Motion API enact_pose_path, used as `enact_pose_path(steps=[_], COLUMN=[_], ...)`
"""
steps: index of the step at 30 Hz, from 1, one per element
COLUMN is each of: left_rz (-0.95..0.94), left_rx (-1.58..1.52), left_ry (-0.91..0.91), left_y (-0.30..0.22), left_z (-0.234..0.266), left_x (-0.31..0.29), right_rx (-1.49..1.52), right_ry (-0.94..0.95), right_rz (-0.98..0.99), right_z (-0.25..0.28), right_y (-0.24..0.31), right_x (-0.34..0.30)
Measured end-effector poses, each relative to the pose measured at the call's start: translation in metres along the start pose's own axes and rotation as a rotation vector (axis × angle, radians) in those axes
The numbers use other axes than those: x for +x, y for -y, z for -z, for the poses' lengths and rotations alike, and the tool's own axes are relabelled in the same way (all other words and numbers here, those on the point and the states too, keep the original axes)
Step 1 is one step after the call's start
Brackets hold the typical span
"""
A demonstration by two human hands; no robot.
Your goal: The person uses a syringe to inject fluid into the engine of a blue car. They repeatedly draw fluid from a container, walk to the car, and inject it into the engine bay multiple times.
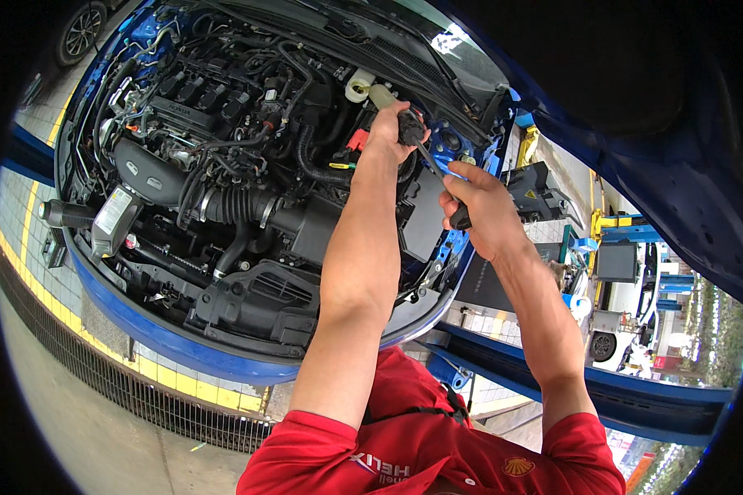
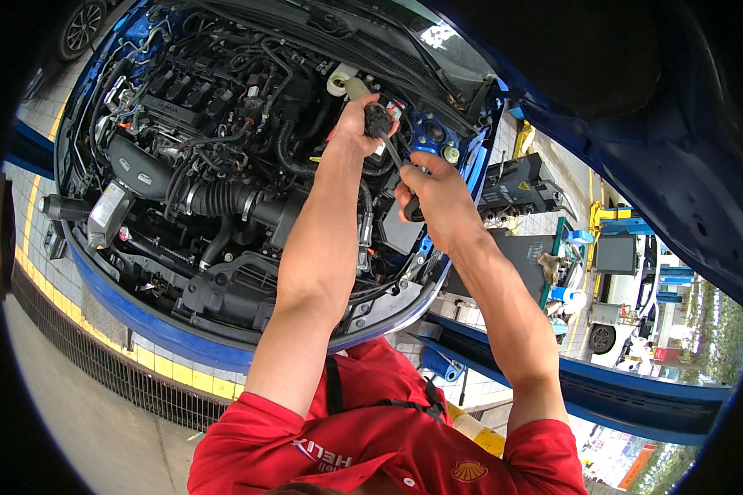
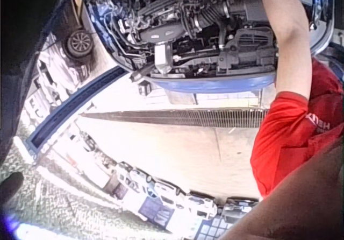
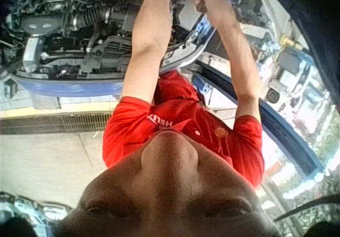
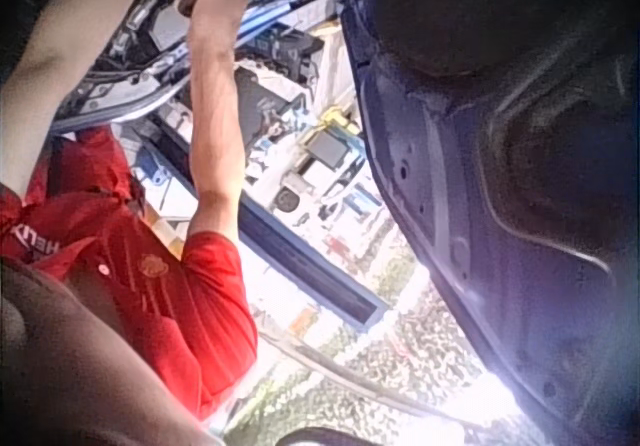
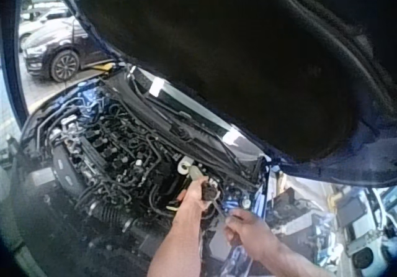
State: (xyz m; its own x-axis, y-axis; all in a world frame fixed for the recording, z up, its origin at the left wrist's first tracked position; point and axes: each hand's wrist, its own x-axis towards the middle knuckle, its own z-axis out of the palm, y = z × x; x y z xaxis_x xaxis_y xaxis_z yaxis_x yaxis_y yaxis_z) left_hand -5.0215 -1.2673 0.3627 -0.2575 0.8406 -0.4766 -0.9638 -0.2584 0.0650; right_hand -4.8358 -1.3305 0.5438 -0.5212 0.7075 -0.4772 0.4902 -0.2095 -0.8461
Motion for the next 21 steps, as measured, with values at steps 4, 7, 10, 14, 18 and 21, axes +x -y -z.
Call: enact_pose_path(steps=[4, 7, 10, 14, 18, 21], left_rz=[-0.026, -0.013, 0.004, 0.018, 0.016, 0.02], left_rx=[0.017, -0.006, 0.024, 0.122, 0.209, 0.259], left_ry=[-0.011, -0.018, -0.029, -0.002, -0.018, -0.066], left_y=[0.004, 0.005, 0.006, 0.019, 0.034, 0.045], left_z=[0.0, 0.002, 0.006, 0.03, 0.045, 0.053], left_x=[-0.004, -0.004, -0.005, -0.012, -0.04, -0.056], right_rx=[0.008, 0.027, 0.055, 0.108, 0.144, 0.199], right_ry=[-0.016, -0.012, 0.004, 0.096, 0.093, 0.126], right_rz=[-0.006, 0.001, -0.003, -0.048, -0.114, -0.166], right_z=[-0.004, -0.004, -0.002, 0.004, 0.005, 0.009], right_y=[-0.001, -0.006, -0.014, -0.032, -0.059, -0.075], right_x=[-0.006, -0.008, -0.009, -0.024, -0.054, -0.066])
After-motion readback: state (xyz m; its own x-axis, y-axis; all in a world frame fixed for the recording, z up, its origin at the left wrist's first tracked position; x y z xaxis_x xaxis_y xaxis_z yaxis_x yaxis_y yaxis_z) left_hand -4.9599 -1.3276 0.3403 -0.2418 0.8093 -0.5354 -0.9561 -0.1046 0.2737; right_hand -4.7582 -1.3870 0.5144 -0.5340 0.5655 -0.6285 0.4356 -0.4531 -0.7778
